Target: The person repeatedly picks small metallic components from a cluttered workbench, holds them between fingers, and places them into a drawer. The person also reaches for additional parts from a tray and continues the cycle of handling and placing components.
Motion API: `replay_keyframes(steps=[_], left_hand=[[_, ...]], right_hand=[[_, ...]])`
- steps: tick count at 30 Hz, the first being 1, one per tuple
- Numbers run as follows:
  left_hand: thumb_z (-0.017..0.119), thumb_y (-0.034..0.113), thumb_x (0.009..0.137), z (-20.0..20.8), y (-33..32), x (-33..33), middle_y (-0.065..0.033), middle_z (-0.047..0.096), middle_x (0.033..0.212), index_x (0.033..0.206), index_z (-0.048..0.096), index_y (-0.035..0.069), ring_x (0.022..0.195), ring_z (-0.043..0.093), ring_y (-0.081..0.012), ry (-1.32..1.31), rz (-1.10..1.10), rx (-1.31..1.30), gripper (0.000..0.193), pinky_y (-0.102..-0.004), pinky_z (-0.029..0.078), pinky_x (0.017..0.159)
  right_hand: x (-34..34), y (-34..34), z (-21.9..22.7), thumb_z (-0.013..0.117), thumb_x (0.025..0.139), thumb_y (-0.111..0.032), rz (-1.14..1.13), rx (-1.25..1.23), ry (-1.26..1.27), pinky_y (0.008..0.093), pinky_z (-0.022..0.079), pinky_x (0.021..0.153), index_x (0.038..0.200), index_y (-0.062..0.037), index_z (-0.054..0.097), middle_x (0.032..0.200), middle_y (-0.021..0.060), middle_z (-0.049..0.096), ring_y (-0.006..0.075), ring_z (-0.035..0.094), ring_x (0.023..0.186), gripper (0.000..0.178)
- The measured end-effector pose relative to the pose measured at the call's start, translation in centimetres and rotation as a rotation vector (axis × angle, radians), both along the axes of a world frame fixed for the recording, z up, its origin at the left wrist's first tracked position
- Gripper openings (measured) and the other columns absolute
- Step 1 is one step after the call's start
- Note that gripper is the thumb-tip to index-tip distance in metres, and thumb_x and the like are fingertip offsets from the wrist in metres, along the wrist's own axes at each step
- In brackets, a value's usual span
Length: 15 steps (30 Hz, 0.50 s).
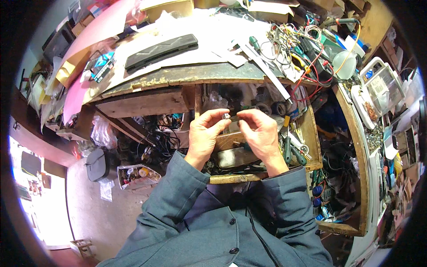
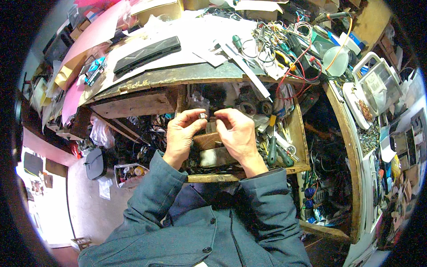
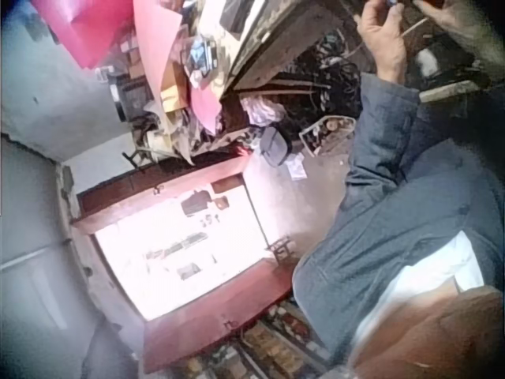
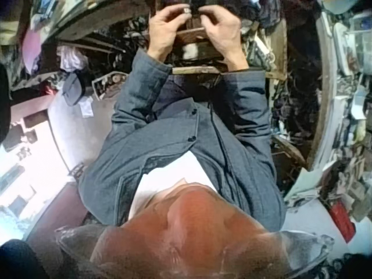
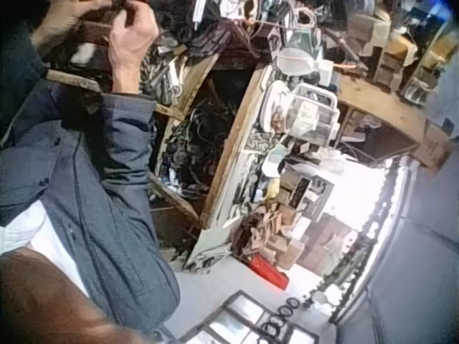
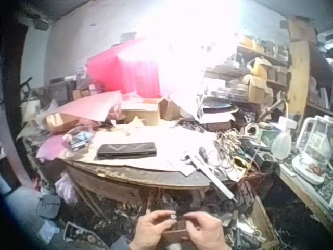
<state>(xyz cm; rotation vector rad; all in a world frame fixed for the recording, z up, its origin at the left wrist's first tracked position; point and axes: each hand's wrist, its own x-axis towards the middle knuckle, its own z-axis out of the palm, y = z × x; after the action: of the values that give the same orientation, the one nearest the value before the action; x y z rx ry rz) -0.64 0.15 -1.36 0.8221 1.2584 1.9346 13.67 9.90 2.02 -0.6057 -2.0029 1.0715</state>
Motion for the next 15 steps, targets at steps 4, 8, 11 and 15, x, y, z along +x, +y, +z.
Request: replay_keyframes(steps=[4, 8, 11, 15], left_hand=[[0.074, 0.0, 0.091, 0.44, -0.07, 0.06, -0.0038, 0.075, 0.106, 0.12, 0.072, 0.002, 0.095, 0.068, -0.0095, 0.022, -0.067, -0.064, 0.029, -0.0253, 0.055, 0.087], [0.073, 0.0, 0.092, 0.32, 0.03, 0.16, -0.006, 0.075, 0.108, 0.121, 0.072, 0.0, 0.097, 0.069, -0.0109, 0.013, -0.104, -0.065, 0.029, -0.0261, 0.056, 0.089], [0.073, 0.0, 0.092, 0.65, -0.05, 0.2, -0.0071, 0.075, 0.109, 0.121, 0.071, 0.0, 0.098, 0.07, -0.0118, 0.011, -0.119, -0.058, 0.029, -0.0264, 0.056, 0.09], [0.073, 0.001, 0.092, 0.68, -0.11, 0.19, -0.0069, 0.075, 0.109, 0.121, 0.072, 0.0, 0.098, 0.07, -0.0122, 0.033, -0.118, -0.059, 0.029, -0.0269, 0.056, 0.09]], right_hand=[[0.01, 0.28, -0.23, 0.071, 0.093, 0.001, 0.099, -0.297, 0.314, 0.0251, 0.058, 0.081, 0.112, 0.0017, 0.072, 0.102, 0.0081, 0.075, 0.0132, 0.073, 0.091, 0.019], [0.01, 0.02, 0.11, 0.071, 0.093, 0.001, 0.128, -0.306, 0.299, 0.025, 0.058, 0.081, 0.111, 0.0016, 0.072, 0.103, 0.0081, 0.075, 0.0131, 0.072, 0.092, 0.018], [0.02, 0.1, 0.08, 0.07, 0.093, 0.001, 0.108, -0.256, 0.228, 0.0253, 0.057, 0.081, 0.109, 0.001, 0.073, 0.101, 0.0075, 0.075, 0.0127, 0.072, 0.091, 0.016], [0.21, 0.16, 0.21, 0.07, 0.093, 0.002, 0.125, -0.258, 0.207, 0.0252, 0.057, 0.081, 0.108, 0.0007, 0.073, 0.098, 0.0069, 0.075, 0.012, 0.071, 0.09, 0.015]])
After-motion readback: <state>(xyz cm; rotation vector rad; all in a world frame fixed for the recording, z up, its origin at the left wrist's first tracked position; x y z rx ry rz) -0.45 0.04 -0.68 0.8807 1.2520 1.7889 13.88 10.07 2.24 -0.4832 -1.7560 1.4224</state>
